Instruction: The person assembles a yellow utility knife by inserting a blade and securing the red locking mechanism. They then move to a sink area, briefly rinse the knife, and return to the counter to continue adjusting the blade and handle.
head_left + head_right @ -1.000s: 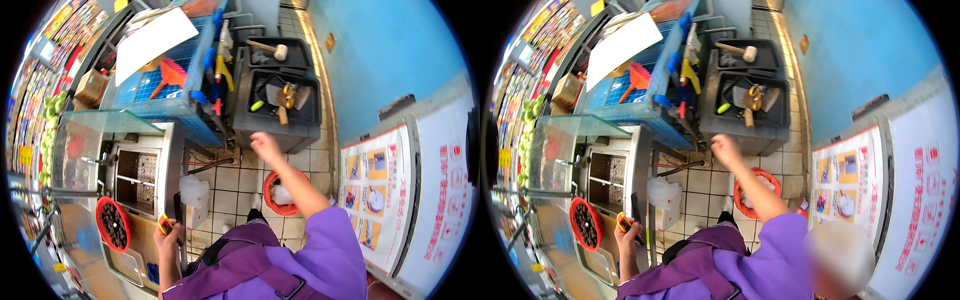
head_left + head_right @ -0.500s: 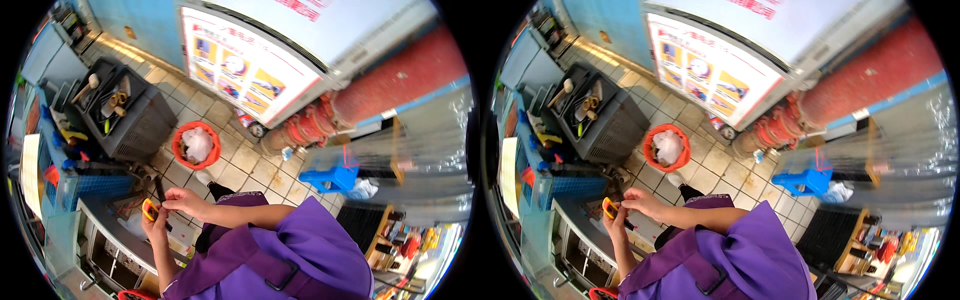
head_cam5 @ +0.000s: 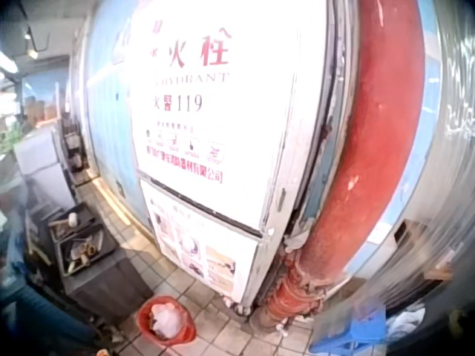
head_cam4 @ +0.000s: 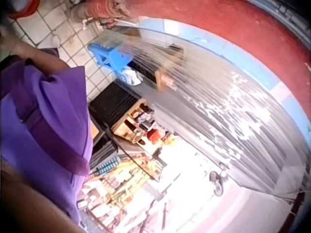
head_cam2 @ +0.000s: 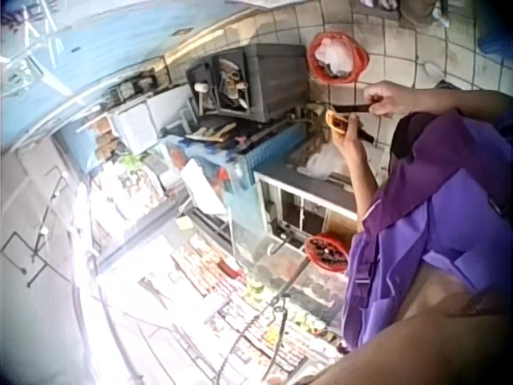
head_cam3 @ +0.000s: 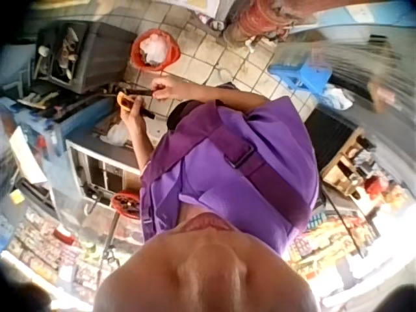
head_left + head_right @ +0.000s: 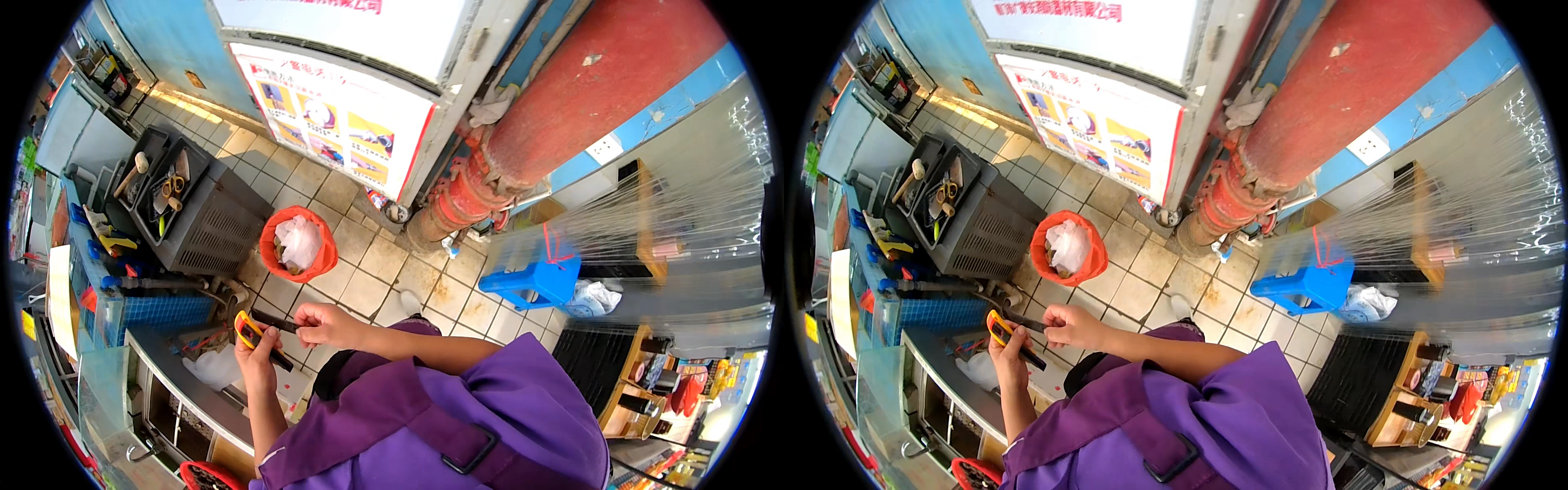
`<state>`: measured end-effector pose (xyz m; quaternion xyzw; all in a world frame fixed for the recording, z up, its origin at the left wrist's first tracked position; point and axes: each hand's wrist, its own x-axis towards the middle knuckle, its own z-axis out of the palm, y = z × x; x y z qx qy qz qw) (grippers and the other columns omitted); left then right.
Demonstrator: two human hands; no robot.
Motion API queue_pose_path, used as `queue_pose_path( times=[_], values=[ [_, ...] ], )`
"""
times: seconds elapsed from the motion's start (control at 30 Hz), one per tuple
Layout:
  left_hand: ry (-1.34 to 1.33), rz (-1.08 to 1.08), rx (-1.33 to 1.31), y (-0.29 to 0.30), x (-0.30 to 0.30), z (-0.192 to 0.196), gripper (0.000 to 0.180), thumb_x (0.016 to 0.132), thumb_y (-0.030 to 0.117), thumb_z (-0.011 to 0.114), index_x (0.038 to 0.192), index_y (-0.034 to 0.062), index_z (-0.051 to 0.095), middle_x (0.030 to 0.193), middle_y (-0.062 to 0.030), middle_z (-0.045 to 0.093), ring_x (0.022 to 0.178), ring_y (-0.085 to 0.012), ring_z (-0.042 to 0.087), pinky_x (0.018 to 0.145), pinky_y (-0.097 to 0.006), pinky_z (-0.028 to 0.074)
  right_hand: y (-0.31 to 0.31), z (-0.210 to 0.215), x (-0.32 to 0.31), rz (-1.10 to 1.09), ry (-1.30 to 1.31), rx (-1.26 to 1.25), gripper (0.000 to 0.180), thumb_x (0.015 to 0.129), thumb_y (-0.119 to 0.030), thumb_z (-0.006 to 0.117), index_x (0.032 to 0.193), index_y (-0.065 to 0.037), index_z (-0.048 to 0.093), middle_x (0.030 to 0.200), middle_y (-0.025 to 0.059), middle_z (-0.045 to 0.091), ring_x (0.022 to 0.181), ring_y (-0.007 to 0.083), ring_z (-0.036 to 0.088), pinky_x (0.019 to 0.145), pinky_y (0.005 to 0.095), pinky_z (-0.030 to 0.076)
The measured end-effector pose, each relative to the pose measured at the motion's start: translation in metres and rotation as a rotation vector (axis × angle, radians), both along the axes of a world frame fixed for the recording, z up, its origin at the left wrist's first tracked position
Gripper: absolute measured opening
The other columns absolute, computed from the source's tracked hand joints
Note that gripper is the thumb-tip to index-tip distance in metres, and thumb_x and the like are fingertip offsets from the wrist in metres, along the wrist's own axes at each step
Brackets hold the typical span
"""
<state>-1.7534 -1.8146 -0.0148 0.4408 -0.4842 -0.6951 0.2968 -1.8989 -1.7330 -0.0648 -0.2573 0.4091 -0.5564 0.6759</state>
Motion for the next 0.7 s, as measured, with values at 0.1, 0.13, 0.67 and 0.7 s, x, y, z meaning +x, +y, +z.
queue_pose_path(
  times=[0.1,0.13,0.67,0.7],
  values=[
    [0.033,0.049,0.027,0.022,-0.042,0.007,0.011,0.078,0.003,0.062,0.084,0.0033,0.052,0.068,-0.0042,0.055,0.058,-0.0115,0.052,0.056,-0.023,0.041,0.022,0.016,-0.047,0.047,0.035,0.022,0.013,0.083,-0.012,0.055,0.089,-0.002,0.048,0.074,0.0047,0.059,0.066,0.0095,0.055,0.059,0.0233,0.045],
    [0.044,0.067,0.059,0.03,-0.056,0.008,0.012,0.078,0.003,0.062,0.084,0.0034,0.052,0.067,-0.0041,0.055,0.058,-0.0116,0.052,0.055,-0.023,0.041,0.03,0.015,-0.06,0.055,0.045,0.025,0.014,0.083,-0.012,0.055,0.089,-0.002,0.048,0.074,0.0048,0.059,0.067,0.0093,0.055,0.059,0.0233,0.045],
    [0.31,-0.16,0.073,0.079,-0.191,0.025,0.014,0.074,0.002,0.063,0.08,0.0044,0.051,0.067,-0.0055,0.055,0.059,-0.0146,0.053,0.056,-0.026,0.043,0.123,0.037,-0.195,0.204,-0.589,0.042,0.023,0.089,-0.018,0.051,0.105,-0.002,0.056,0.08,0.0068,0.062,0.068,0.0111,0.058,0.06,0.0221,0.046],
    [0.287,-0.127,0.079,0.083,-0.191,0.028,0.016,0.073,0.004,0.064,0.079,0.0037,0.05,0.067,-0.0062,0.054,0.058,-0.0143,0.052,0.054,-0.026,0.043,0.124,0.039,-0.194,0.216,-0.61,0.03,0.022,0.088,-0.017,0.053,0.103,-0.002,0.056,0.078,0.0063,0.061,0.067,0.011,0.058,0.059,0.0218,0.046]
  ],
)
